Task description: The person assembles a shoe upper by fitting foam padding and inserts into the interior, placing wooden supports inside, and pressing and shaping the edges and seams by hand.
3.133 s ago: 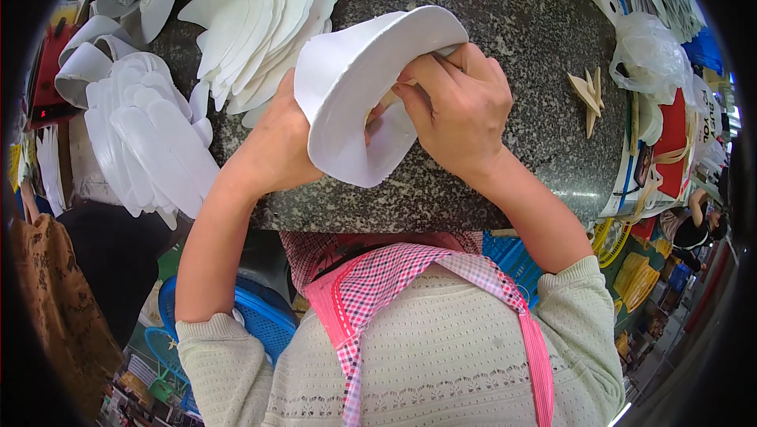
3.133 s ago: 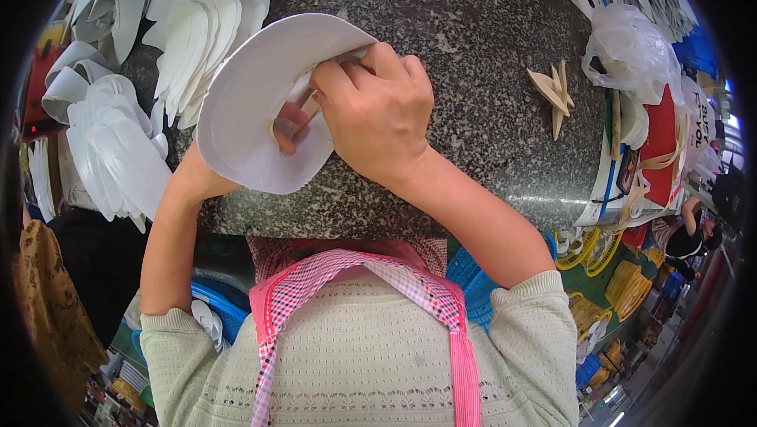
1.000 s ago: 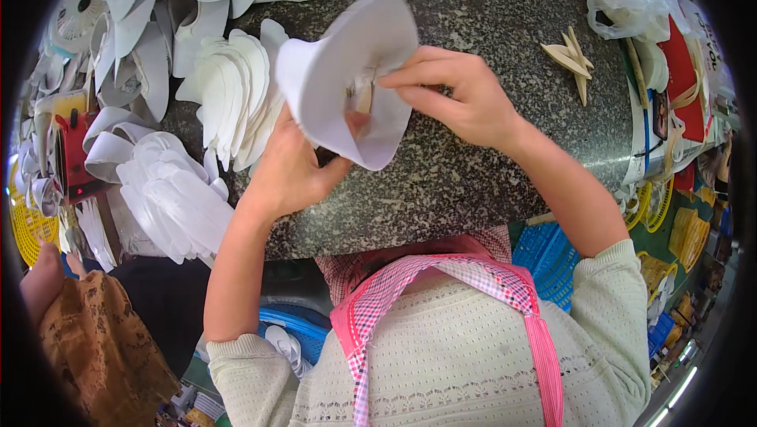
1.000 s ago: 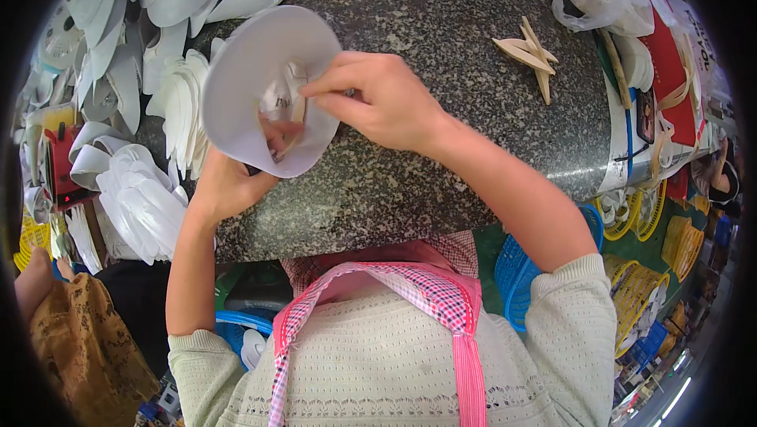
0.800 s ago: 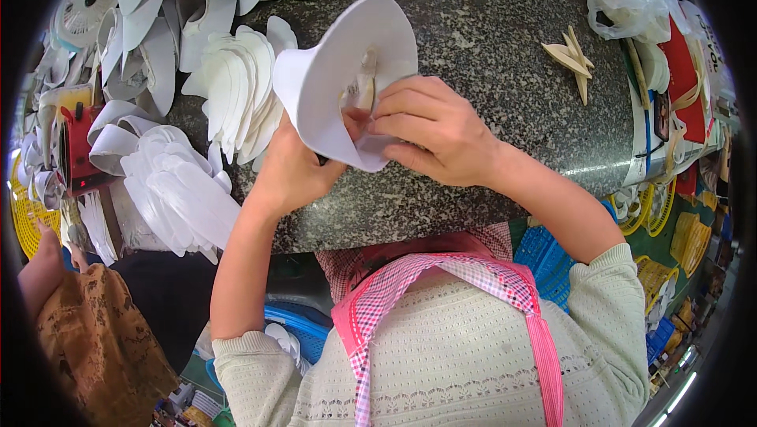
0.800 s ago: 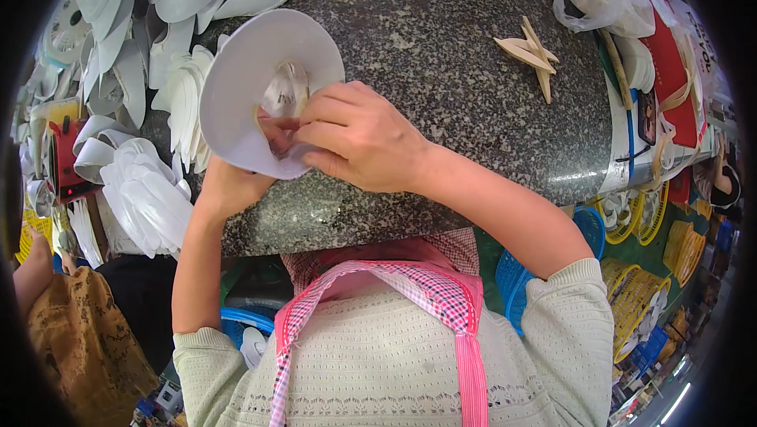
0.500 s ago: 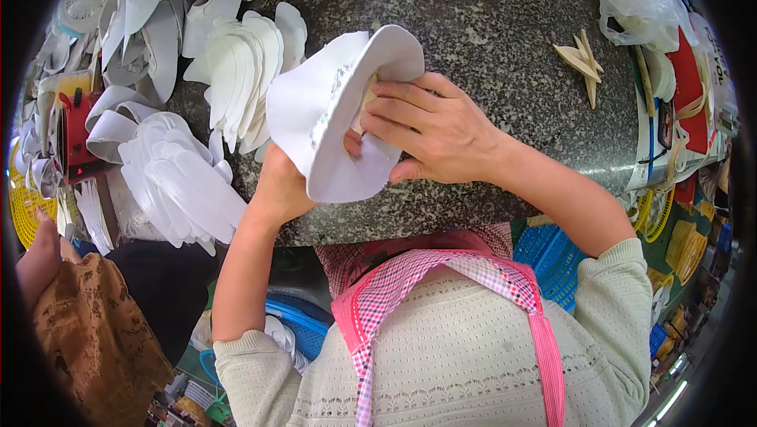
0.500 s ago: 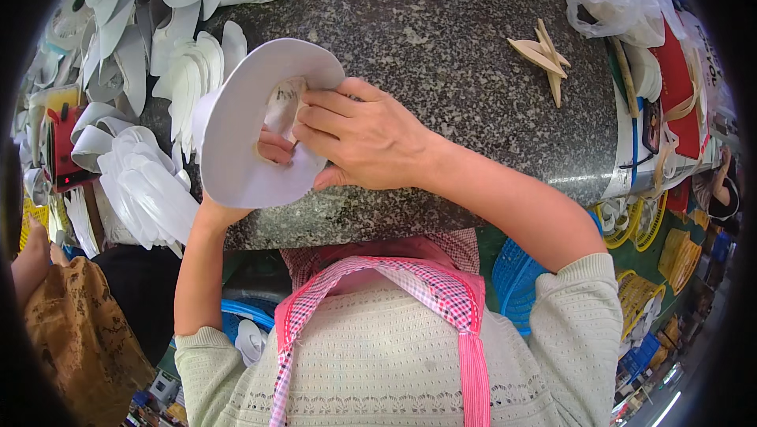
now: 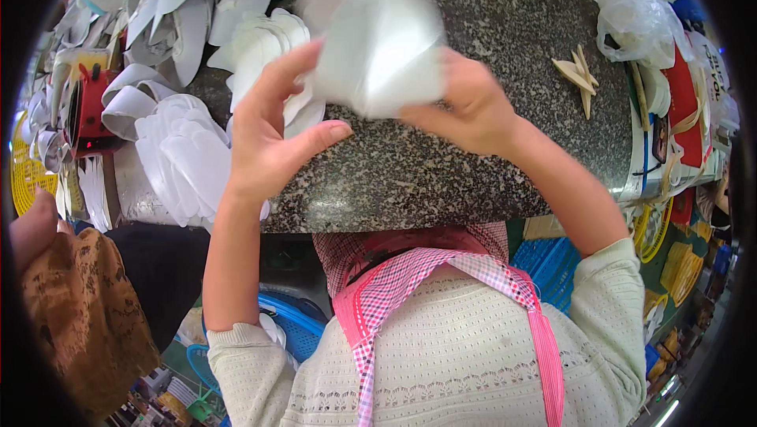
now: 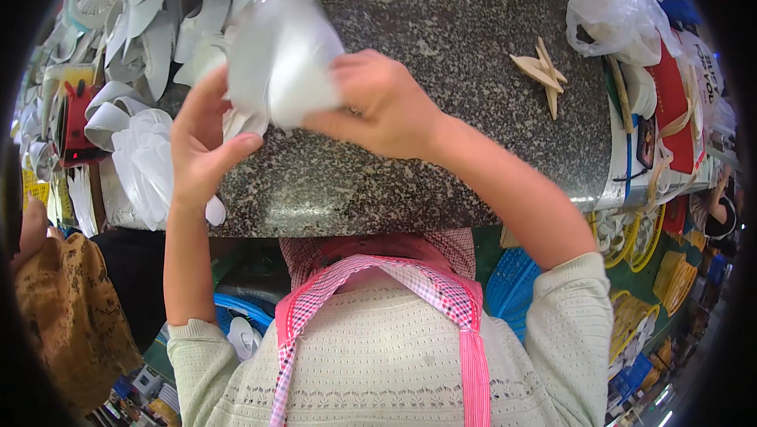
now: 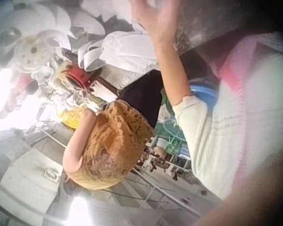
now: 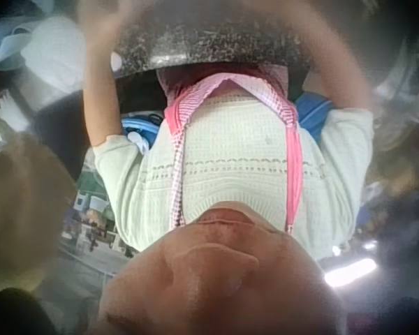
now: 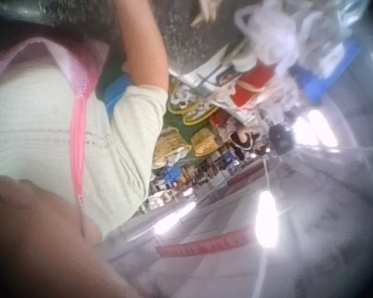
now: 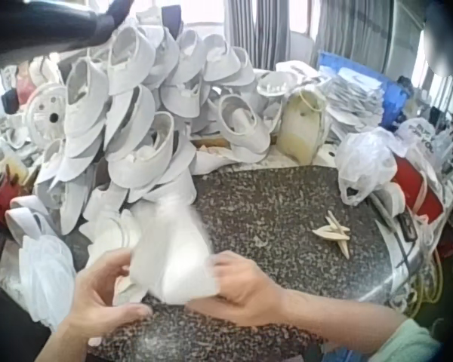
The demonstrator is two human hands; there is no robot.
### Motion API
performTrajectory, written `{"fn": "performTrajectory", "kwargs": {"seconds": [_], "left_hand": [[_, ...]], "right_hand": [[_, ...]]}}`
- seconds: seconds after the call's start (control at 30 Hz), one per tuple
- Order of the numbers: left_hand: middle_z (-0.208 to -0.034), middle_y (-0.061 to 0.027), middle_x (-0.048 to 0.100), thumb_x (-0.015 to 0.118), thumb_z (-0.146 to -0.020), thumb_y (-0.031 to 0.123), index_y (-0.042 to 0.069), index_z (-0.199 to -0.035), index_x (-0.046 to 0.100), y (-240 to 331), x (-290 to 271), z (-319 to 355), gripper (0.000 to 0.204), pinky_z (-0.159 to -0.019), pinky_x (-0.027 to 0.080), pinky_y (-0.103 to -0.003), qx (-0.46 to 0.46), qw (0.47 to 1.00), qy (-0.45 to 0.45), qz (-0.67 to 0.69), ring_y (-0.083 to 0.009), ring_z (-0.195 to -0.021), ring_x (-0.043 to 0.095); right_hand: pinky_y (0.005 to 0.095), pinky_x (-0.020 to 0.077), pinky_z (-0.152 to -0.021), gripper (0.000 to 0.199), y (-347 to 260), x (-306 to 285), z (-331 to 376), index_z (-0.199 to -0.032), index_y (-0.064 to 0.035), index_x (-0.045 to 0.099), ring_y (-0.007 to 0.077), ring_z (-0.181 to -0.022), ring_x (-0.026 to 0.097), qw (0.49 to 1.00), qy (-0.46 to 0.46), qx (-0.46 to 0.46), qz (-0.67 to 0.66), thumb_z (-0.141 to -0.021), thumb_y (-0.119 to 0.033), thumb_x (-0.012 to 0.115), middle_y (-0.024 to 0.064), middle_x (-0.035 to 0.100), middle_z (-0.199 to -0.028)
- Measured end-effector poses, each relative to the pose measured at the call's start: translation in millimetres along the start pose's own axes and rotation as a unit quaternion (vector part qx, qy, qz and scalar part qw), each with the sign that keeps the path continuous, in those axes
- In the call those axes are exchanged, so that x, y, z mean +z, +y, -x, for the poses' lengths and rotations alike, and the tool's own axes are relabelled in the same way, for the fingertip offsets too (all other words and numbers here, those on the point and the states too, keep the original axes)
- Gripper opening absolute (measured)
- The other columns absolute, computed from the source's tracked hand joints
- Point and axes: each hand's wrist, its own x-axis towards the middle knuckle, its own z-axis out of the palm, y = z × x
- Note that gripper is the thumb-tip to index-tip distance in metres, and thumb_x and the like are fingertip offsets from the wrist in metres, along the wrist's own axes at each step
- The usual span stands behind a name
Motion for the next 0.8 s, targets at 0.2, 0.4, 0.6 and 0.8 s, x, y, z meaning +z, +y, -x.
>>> {"fn": "performTrajectory", "kwargs": {"seconds": [0.2,0.4,0.6,0.8], "left_hand": [[-0.081,-0.0011,0.061,0.065,-0.082,0.016,0.000,-0.097,0.060,19,41,-19,0.023,-0.068,0.040,-0.022,-0.051,0.990,-0.026,0.129,-0.0073,-0.076,0.053],[-0.057,0.0012,0.053,0.060,-0.086,0.019,0.000,-0.078,0.062,27,73,-36,0.021,-0.050,0.035,-0.021,-0.057,0.996,0.038,0.055,-0.0036,-0.054,0.044],[-0.076,-0.0075,0.060,0.070,-0.077,0.021,0.002,-0.096,0.064,41,62,-34,0.028,-0.058,0.044,-0.027,0.239,0.929,0.216,-0.184,-0.0153,-0.068,0.055],[-0.069,-0.0046,0.056,0.073,-0.075,0.025,0.001,-0.090,0.063,40,57,-13,0.030,-0.054,0.040,-0.025,0.076,0.988,0.062,-0.122,-0.0113,-0.062,0.051]], "right_hand": [[0.0375,0.0489,-0.087,0.038,-36,5,14,-0.113,0.0034,0.051,0.0208,-0.096,0.061,0.676,0.250,0.275,-0.636,-0.085,-0.021,0.059,0.0115,0.060,-0.105],[0.0380,0.0463,-0.091,0.046,-59,4,21,-0.118,0.0032,0.046,0.0214,-0.103,0.057,0.638,0.296,0.269,-0.658,-0.079,-0.017,0.060,0.0104,0.057,-0.109],[0.0366,0.0483,-0.089,0.045,-51,-2,23,-0.117,0.0039,0.047,0.0210,-0.101,0.058,0.677,0.332,0.251,-0.607,-0.079,-0.015,0.060,0.0112,0.058,-0.109],[0.0361,0.0491,-0.087,0.043,-59,3,28,-0.115,0.0052,0.049,0.0204,-0.098,0.060,0.723,0.306,0.227,-0.577,-0.077,-0.010,0.059,0.0122,0.059,-0.108]]}}
